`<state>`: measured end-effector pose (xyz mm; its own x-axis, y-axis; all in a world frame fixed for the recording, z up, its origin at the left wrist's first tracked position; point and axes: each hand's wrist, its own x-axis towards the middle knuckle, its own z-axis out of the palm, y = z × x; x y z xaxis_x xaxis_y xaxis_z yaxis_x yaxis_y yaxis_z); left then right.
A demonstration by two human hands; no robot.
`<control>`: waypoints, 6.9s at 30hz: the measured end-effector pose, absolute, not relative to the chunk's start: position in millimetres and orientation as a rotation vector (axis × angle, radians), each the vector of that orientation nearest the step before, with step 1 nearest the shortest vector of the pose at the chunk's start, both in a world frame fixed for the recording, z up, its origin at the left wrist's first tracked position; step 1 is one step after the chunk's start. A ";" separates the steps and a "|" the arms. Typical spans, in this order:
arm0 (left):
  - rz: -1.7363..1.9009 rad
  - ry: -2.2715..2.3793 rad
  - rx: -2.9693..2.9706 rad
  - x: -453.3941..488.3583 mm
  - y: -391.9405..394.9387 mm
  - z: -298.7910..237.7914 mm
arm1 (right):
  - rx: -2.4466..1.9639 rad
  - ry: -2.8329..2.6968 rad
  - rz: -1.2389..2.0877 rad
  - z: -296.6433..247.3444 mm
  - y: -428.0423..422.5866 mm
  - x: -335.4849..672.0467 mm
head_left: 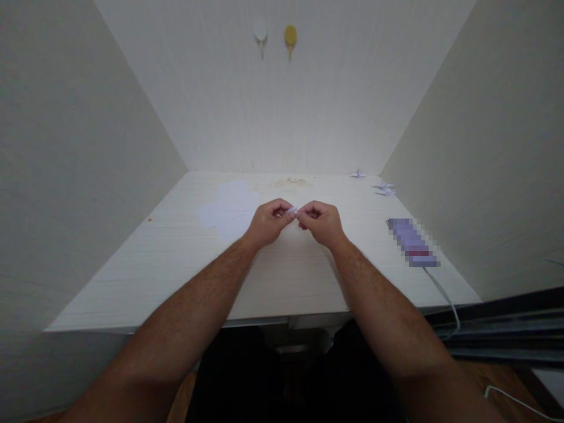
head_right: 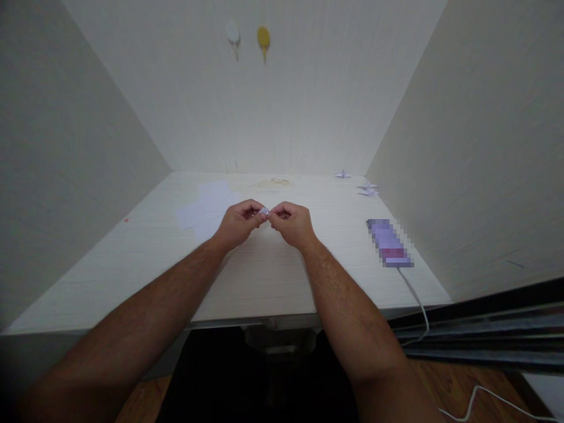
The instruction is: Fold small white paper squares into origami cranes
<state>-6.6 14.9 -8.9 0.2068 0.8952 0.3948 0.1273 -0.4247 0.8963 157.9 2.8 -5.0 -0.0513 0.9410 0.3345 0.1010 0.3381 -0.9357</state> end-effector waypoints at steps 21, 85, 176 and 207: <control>1.397 1.007 1.791 -3.2 14.6 -11.1 | -1.024 -1.523 0.649 -9.2 2.4 154.4; 1.336 1.138 2.235 4.0 3.5 -6.7 | -1.002 -1.472 0.585 -16.8 7.2 154.4; 1.028 1.534 2.118 2.9 5.0 -3.1 | -1.204 -1.709 0.396 -16.7 6.4 159.0; 0.922 0.520 1.268 -17.1 8.5 7.1 | -0.634 -1.241 1.691 -2.7 1.5 168.0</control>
<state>-17.1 8.5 7.1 0.5557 0.8179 0.1492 -0.2950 0.0263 0.9551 168.0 1.5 -2.7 -0.4487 0.8871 0.1079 -0.3691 -0.0740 -0.9264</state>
